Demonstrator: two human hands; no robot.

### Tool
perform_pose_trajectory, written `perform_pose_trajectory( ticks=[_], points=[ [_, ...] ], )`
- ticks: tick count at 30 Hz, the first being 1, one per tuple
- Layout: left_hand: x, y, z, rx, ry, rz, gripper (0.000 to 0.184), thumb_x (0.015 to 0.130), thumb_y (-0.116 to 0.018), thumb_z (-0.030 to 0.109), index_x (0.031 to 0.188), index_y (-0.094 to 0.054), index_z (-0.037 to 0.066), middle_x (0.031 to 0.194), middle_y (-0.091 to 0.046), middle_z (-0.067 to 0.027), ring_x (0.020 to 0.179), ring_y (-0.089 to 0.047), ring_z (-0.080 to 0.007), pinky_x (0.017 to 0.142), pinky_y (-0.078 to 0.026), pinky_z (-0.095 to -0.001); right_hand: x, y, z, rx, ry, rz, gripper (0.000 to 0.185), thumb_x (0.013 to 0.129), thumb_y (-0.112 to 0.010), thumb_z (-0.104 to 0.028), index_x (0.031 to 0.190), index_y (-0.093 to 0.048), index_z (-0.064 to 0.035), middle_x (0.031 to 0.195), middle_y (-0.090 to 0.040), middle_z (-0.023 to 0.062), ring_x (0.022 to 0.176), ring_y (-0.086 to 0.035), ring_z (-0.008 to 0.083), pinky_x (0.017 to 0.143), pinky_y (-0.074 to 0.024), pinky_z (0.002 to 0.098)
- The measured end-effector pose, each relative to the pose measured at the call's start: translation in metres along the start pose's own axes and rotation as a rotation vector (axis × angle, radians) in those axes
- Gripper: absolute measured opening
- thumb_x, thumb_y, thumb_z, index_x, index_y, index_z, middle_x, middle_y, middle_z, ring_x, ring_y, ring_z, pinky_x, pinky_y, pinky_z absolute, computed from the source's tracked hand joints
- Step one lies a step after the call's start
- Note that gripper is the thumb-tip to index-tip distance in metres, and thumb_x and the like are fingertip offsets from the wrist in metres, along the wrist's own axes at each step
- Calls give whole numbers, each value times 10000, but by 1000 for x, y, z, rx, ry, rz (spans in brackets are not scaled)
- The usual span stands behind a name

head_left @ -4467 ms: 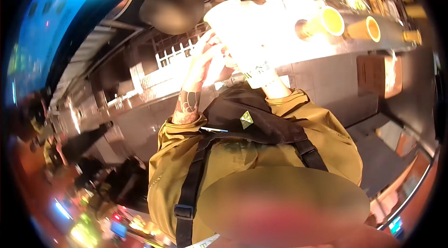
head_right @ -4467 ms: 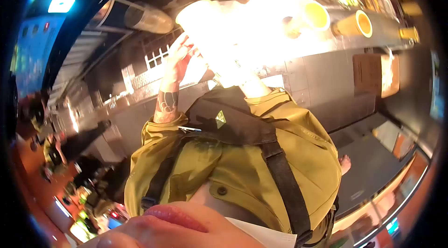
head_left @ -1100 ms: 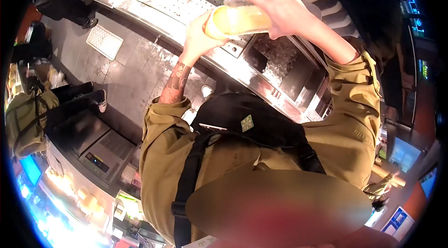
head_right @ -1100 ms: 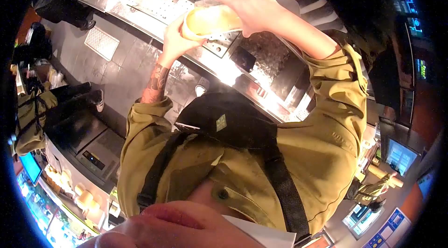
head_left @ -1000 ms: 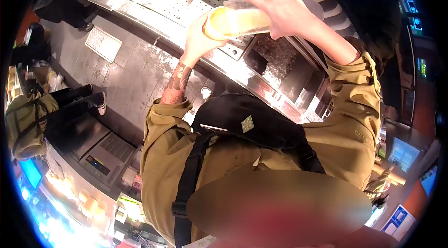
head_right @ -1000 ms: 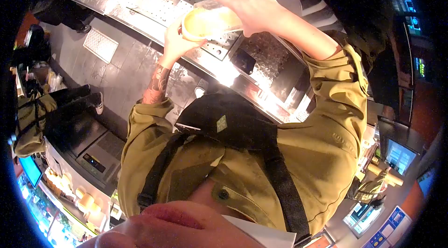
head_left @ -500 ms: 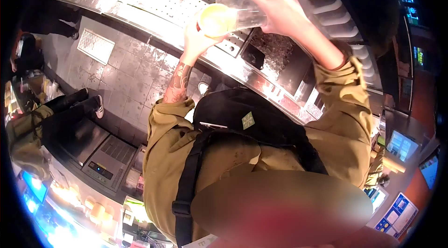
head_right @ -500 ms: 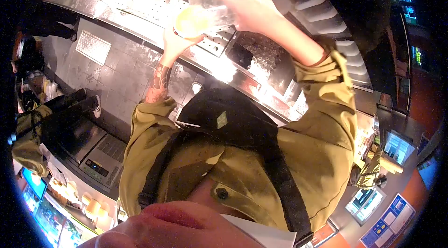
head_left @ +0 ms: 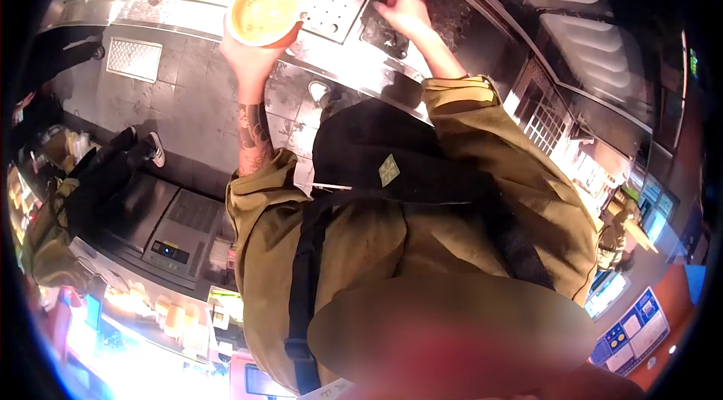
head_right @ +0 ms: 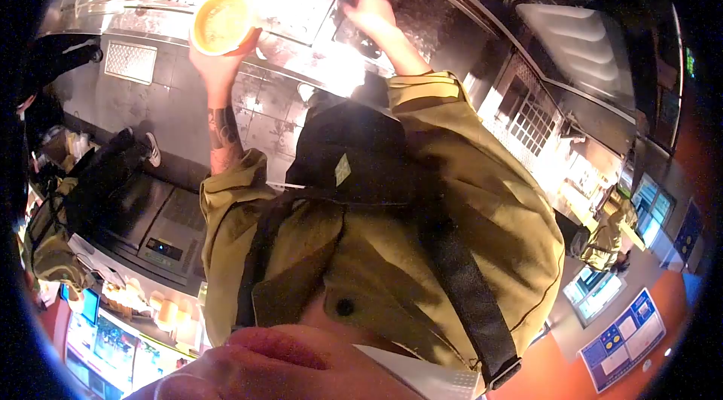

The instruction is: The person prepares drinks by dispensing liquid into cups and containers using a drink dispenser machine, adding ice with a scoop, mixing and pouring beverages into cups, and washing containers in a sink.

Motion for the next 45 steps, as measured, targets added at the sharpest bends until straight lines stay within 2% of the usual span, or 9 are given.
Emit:
perform_pose_trajectory(
  ticks=[4, 7, 9, 16, 29, 35, 36, 37, 45],
  points=[
    [-19, 1, -12, -11, 76, 32, 734, 513, -926, 207, 1101, -547, -12, 1017, -642, -93, 897, -629, -159, 821, -521, -315, -15, -107, 81, -553, -170, -568, 303, 809, -639, -250, 1029, -683, -46, 1022, -657, 211, 961, -648, 339, 811, -536, 368],
    [-32, -3, -6, -29, 21, 51, 755, 512, -924, 188, 1127, -537, -14, 1029, -633, -83, 906, -617, -157, 825, -515, -307, 0, -175, 147, 274, 136, -735, 298, 782, -652, -243, 985, -694, -29, 977, -664, 224, 891, -663, 324, 763, -531, 376],
    [-42, -5, -4, -28, 29, 73, 748, 511, -924, 183, 1124, -543, -14, 1007, -637, -76, 892, -617, -155, 819, -516, -301, -6, -152, 122, -643, 57, -925, 287, 759, -673, -224, 927, -692, 8, 882, -672, 220, 788, -658, 304, 710, -507, 412],
    [-116, 7, 37, 411, 61, 431, 1267, 457, -951, 238, 1393, -128, 3, 1391, -199, -170, 1250, -329, -301, 1055, -341, -458, 17, -12, 54, -909, 513, -853, 308, 782, -690, -269, 868, -672, 26, 872, -663, 211, 857, -642, 363, 751, -499, 447],
    [-84, -46, 6, 168, 175, 397, 983, 534, -916, 224, 1316, -362, 3, 1219, -497, -124, 1125, -507, -221, 944, -456, -391, 90, 1, -30, -1511, 531, -1088, 237, 866, -536, -95, 666, -627, -7, 701, -530, 156, 553, -369, 277, 573, -348, 423],
    [-76, -50, 7, 102, 160, 343, 753, 541, -901, 163, 1185, -535, 31, 1067, -635, -53, 960, -615, -161, 871, -498, -316, 90, 5, -35, -1500, 731, -1043, 243, 864, -548, -103, 689, -655, 28, 785, -615, 189, 638, -543, 317, 610, -441, 456],
    [-79, -50, 6, 62, 165, 341, 762, 538, -903, 167, 1189, -531, 32, 1082, -629, -54, 973, -611, -164, 876, -496, -318, 68, 38, -25, -1159, 310, -1034, 202, 861, -536, -123, 880, -676, 22, 936, -616, 198, 867, -589, 341, 787, -472, 469],
    [-82, -52, 2, 82, 163, 299, 762, 537, -904, 169, 1187, -533, 33, 1081, -629, -54, 972, -611, -166, 876, -496, -319, 53, 62, -16, -778, 151, -749, 225, 813, -589, -147, 950, -645, 23, 751, -660, 189, 649, -673, 288, 542, -537, 407],
    [-87, -63, -13, 155, 174, 198, 735, 545, -906, 209, 1165, -552, 35, 1056, -646, -50, 974, -618, -156, 885, -491, -318, 70, -40, 298, -635, 66, -200, 222, 815, -548, -188, 845, -687, -17, 874, -658, 247, 843, -654, 376, 752, -509, 468]
  ],
)
Point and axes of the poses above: each hand's wrist, its own x-axis towards the middle knuckle, its own y-axis out of the back of the hand, z = x × y, the point moved 9 cm from there along x, towards the middle knuckle
